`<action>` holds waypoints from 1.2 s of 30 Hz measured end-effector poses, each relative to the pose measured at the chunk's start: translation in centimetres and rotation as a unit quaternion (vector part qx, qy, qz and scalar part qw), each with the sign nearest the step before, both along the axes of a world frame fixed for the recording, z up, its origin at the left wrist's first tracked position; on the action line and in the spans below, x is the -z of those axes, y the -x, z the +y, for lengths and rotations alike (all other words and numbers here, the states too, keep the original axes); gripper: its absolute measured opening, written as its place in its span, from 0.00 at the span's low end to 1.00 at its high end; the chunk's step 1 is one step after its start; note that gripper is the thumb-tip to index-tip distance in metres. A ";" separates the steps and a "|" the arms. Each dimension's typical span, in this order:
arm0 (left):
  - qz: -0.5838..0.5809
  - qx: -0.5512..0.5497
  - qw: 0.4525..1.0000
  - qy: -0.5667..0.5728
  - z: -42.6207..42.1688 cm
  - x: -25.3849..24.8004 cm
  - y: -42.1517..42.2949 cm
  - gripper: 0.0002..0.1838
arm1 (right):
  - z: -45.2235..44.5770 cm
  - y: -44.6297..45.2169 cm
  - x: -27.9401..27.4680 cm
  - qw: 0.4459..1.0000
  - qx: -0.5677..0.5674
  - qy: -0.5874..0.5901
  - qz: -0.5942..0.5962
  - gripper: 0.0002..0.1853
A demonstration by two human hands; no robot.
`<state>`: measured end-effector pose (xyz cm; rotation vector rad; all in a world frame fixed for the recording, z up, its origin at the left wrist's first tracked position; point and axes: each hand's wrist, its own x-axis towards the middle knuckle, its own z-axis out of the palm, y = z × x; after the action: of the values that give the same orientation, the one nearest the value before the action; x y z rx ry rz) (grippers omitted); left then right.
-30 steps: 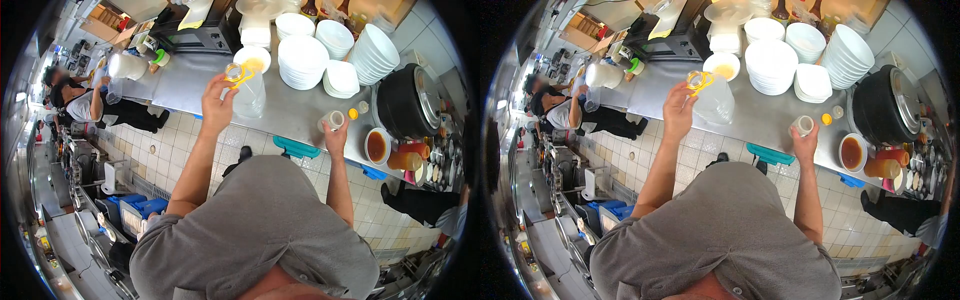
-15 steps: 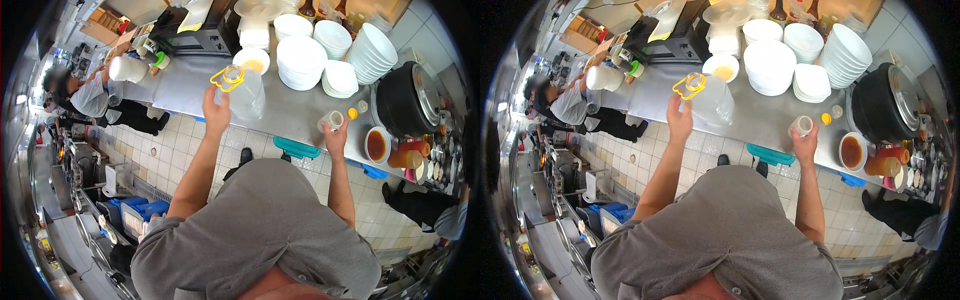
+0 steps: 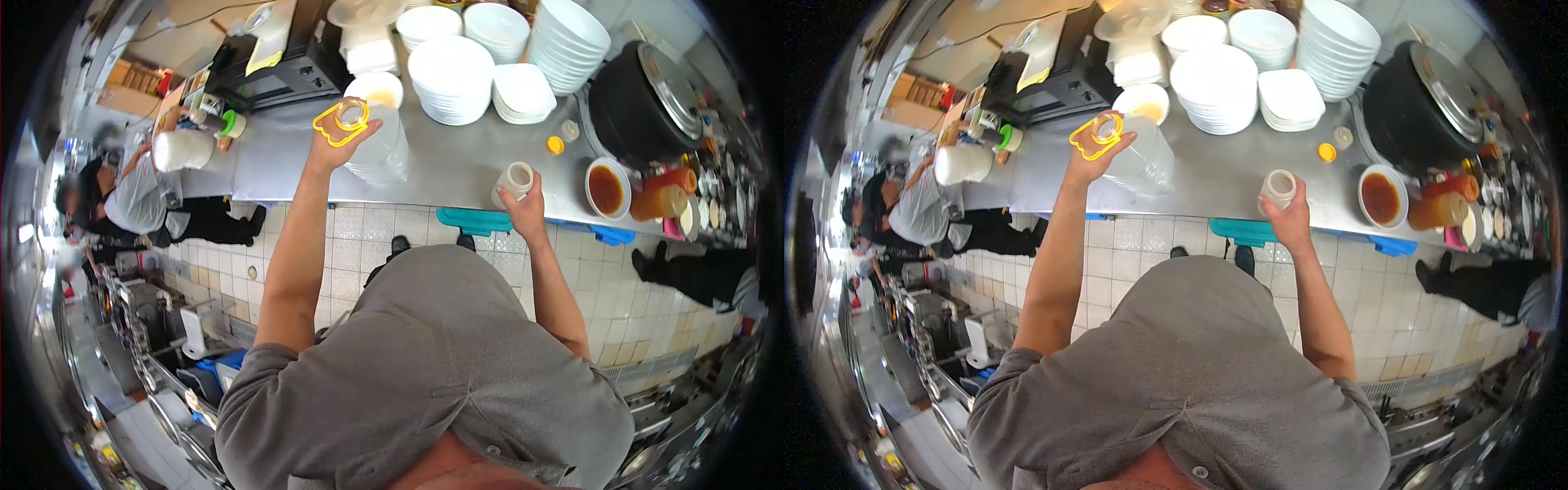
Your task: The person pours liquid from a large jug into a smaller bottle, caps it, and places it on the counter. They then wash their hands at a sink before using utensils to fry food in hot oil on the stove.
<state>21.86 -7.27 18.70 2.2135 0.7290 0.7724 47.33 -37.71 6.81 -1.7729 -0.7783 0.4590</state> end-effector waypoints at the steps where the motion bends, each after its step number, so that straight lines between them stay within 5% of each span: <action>1: -0.021 0.012 1.000 -0.018 -0.9 -0.6 -0.7 0.21 | -0.4 0.4 -0.8 1.000 -0.005 0.006 -0.008 0.37; 4: -0.039 0.028 0.999 -0.023 -2.7 -1.3 -3.2 0.21 | -0.8 1.1 -4.2 0.999 -0.024 0.022 -0.022 0.36; 6: 0.021 0.095 0.963 -0.251 -3.8 -1.0 -5.4 0.21 | -1.7 1.5 -6.5 0.998 -0.033 0.037 -0.025 0.35; 7: 0.069 0.102 0.956 -0.265 -4.6 -1.2 -6.2 0.22 | -1.7 1.7 -7.5 0.998 -0.046 0.024 -0.035 0.34; 18: 0.196 0.152 0.944 -0.217 -11.7 -1.1 -11.0 0.24 | -2.8 2.2 -7.8 0.993 -0.078 0.045 -0.071 0.32; 36: 0.275 0.161 0.886 -0.337 -18.6 3.2 -14.8 0.27 | -7.2 0.6 -3.2 0.995 -0.034 0.037 -0.088 0.32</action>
<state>36.67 -25.91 15.52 3.1516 0.3289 0.2185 46.76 -44.93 10.00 -1.8774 -0.9586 0.3844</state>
